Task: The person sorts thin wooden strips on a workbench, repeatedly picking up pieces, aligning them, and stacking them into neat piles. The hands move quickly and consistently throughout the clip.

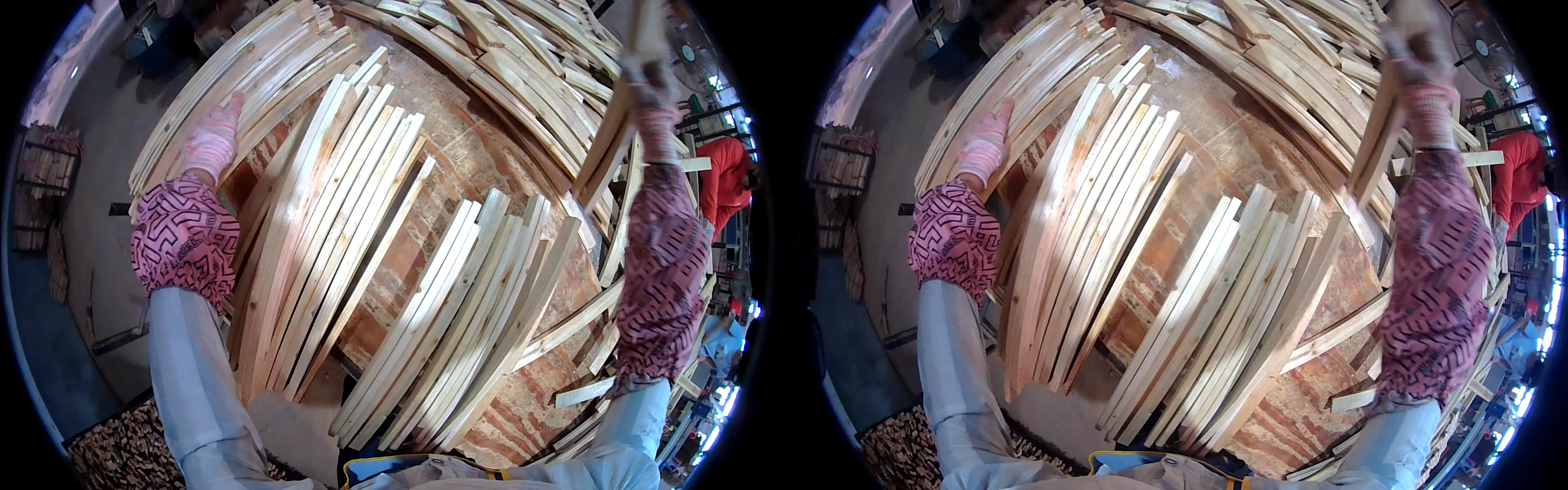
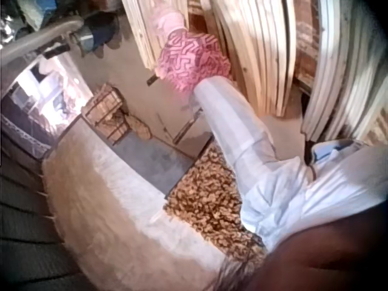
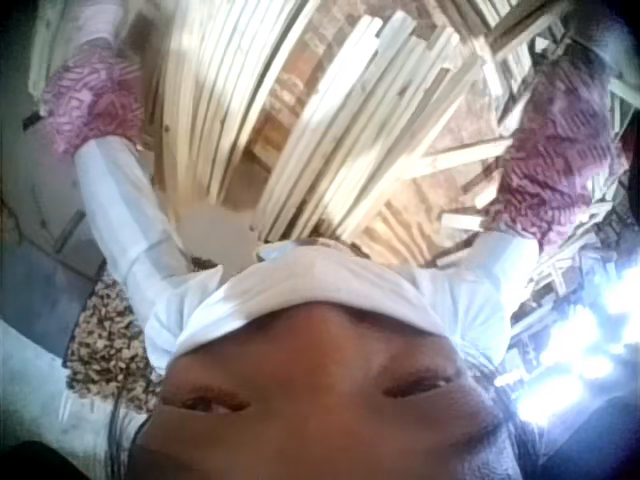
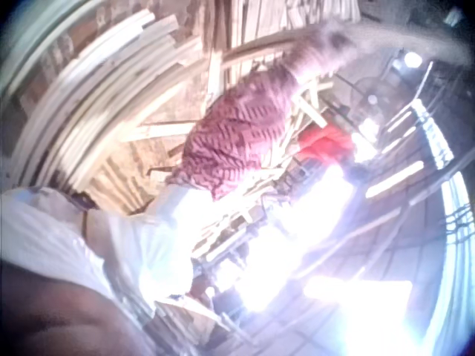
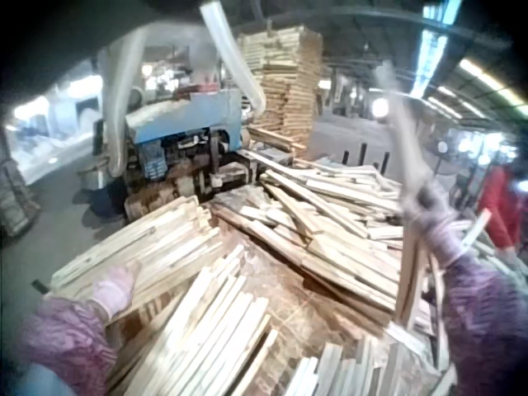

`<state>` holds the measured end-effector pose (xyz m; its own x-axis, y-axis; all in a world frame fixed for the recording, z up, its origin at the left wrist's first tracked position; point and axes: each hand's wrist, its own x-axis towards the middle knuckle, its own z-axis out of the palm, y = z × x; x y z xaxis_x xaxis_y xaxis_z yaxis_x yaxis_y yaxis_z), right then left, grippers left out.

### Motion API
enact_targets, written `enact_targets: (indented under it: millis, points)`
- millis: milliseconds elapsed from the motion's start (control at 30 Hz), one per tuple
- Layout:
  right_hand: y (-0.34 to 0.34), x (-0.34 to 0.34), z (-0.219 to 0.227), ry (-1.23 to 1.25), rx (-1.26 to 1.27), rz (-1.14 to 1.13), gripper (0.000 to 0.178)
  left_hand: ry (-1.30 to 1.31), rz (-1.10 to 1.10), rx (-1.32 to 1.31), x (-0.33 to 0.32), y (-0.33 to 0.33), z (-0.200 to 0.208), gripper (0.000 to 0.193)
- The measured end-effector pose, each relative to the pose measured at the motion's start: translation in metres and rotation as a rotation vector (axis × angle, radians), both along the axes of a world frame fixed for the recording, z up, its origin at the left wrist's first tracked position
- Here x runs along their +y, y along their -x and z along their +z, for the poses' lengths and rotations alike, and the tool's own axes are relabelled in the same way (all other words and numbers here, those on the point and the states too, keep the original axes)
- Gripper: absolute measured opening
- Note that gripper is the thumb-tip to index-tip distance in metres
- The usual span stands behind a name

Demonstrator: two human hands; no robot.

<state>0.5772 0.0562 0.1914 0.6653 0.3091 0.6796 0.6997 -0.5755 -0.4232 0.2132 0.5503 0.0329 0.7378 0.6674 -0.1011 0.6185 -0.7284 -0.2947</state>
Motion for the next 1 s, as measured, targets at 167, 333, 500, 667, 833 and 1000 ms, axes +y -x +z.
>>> enact_targets:
  millis: [167, 333, 500, 667, 833, 1000]
  points:
    - [0.007, -0.087, 0.097, -0.158, -0.283, -0.173, 0.04, -0.046, 0.005, -0.04, 0.014, 0.017, -0.007, 0.063]
    - [0.074, -0.182, 0.098, 0.08, 0.038, -0.298, 0.041, 0.007, -0.032, -0.094, 0.01, -0.002, -0.008, 0.061]
    - [0.156, -0.229, -0.042, -0.018, 0.717, -0.183, 0.031, -0.029, -0.077, -0.131, 0.052, 0.001, -0.032, 0.05]
    - [0.234, -0.172, -0.108, 0.196, 1.0, -0.325, 0.036, -0.28, 0.044, -0.256, -0.02, -0.008, 0.02, 0.048]
    - [0.244, -0.189, -0.148, -0.115, 1.405, -0.585, 0.048, 1.631, -0.228, -0.783, -0.267, 0.054, 0.076, 0.051]
    - [0.281, -0.221, -0.187, 0.472, 0.671, -0.15, 0.05, 1.777, -0.385, -0.26, -0.501, 0.114, 0.002, 0.084]
